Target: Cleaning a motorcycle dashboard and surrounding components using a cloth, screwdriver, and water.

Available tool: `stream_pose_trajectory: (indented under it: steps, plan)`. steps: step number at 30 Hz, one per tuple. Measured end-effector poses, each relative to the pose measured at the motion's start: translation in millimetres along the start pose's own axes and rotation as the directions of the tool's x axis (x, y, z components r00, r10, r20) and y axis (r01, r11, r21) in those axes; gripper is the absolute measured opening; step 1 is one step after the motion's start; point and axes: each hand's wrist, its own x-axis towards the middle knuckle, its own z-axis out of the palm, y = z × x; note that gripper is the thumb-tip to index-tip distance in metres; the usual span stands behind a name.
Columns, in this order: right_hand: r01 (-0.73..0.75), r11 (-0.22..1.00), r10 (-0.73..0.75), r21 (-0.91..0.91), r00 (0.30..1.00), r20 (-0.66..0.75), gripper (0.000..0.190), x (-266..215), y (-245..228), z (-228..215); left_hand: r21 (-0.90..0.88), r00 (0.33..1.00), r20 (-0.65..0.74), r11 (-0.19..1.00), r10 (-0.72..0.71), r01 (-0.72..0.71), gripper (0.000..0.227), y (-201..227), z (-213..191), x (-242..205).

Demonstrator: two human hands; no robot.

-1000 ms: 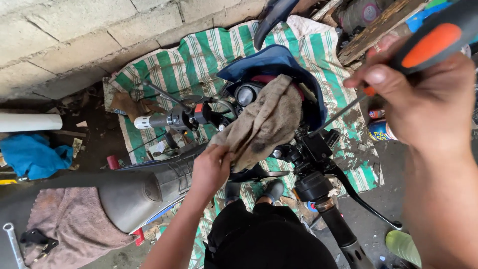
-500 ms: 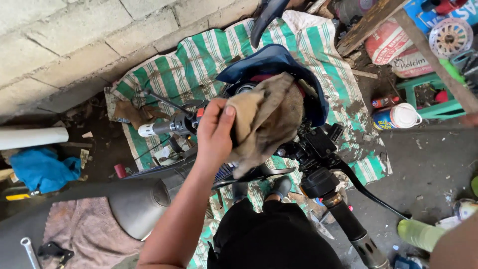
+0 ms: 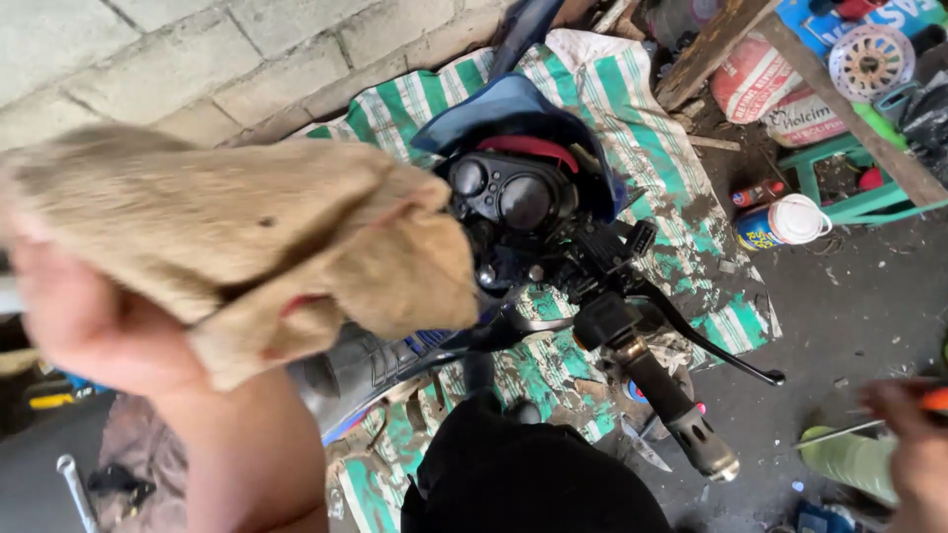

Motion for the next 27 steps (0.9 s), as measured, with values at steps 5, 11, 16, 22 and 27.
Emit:
stream_pose_trajectory:
  steps: [5,11,16,22,27]
  plan:
    - [-0.314,0.776,0.391,-0.548,0.920,0.027,0.051,-18.9,90.1,115.4,0.104,0.948,-0.310,0.988,-0.074,0.111,0.025,79.5,-17.9,-44.6]
    - [0.137,0.691,0.390,-0.710,0.756,0.526,0.046,-62.1,194.3,268.6,0.424,0.878,-0.479,0.882,0.023,0.208,0.018,144.3,-65.9,-100.1]
    - [0.204,0.781,0.369,-0.590,0.611,0.701,0.065,-113.3,85.3,343.3,0.486,0.858,-0.508,0.848,0.075,0.213,0.016,203.1,-106.0,-126.0]
    - [0.356,0.827,0.216,-0.434,0.513,0.831,0.049,-175.5,-58.7,413.9,0.554,0.809,-0.569,0.796,0.147,0.245,0.018,249.2,-149.0,-126.5]
    - [0.232,0.940,0.083,-0.250,0.555,0.828,0.064,-244.1,-194.9,487.9,0.597,0.734,-0.652,0.725,0.191,0.342,0.019,231.9,-210.8,-146.3]
